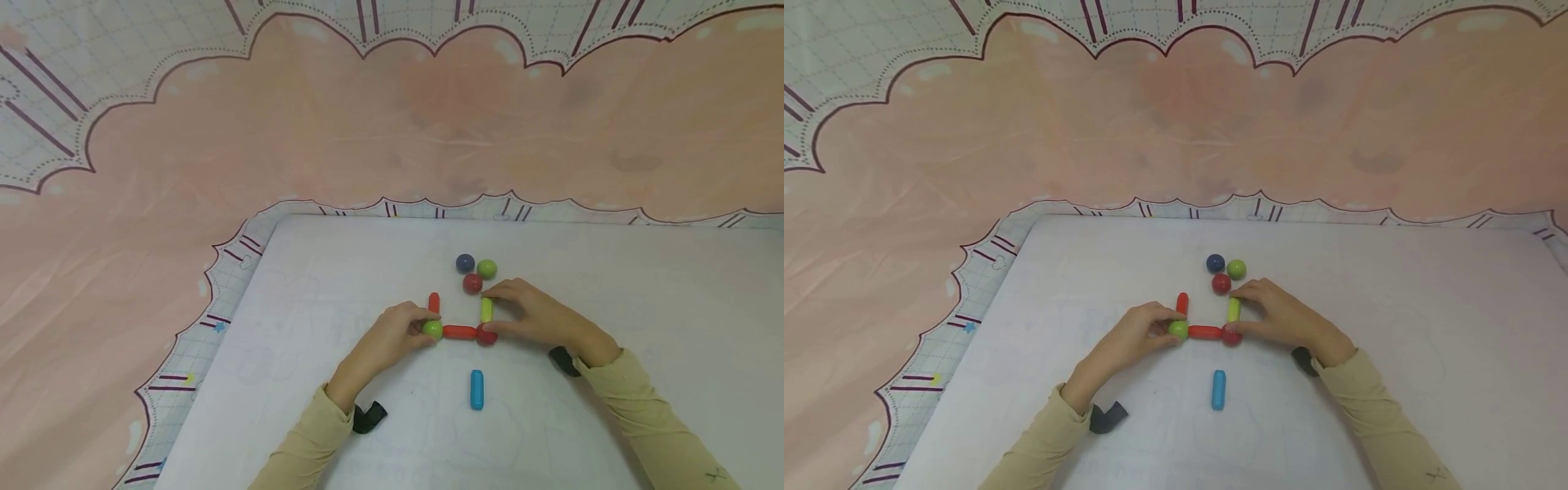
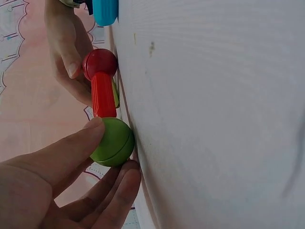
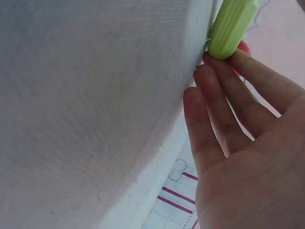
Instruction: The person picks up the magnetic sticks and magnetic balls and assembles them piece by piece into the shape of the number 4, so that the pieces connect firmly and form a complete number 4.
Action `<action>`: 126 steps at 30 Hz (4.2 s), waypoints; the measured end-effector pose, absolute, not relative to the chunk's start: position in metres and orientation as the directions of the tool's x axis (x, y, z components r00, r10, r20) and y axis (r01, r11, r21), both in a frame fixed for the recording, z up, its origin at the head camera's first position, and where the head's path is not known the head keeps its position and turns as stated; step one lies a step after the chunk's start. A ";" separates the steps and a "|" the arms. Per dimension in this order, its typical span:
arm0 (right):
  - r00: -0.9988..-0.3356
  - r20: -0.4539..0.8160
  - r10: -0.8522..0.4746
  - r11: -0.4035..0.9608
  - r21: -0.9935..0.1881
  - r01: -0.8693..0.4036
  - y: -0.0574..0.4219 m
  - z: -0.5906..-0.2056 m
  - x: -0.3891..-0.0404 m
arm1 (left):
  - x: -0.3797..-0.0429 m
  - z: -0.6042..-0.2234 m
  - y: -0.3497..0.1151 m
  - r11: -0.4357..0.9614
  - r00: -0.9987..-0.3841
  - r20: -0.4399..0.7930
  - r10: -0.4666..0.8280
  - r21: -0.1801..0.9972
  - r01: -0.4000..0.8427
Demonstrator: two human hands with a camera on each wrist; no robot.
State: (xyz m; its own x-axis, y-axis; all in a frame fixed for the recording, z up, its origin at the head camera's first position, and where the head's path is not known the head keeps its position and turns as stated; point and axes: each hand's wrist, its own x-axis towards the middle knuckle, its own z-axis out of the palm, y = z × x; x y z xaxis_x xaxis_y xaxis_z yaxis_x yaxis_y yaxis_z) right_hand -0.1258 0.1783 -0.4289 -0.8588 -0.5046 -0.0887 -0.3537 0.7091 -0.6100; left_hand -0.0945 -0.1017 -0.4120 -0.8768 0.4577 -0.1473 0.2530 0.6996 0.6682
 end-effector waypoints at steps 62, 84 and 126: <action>-0.872 -0.098 -0.480 0.720 -0.611 -0.328 0.177 -0.430 -0.124 | -0.040 -0.406 -0.058 0.709 -0.716 -0.216 0.664 0.487 0.510; -0.867 -0.089 -0.491 0.708 -0.621 -0.337 0.177 -0.427 -0.123 | -0.038 -0.407 -0.052 0.720 -0.733 -0.158 0.661 0.408 0.561; -0.835 -0.069 -0.545 0.685 -0.611 -0.397 0.180 -0.426 -0.125 | -0.053 -0.412 -0.043 0.742 -0.814 -0.027 0.581 0.429 0.515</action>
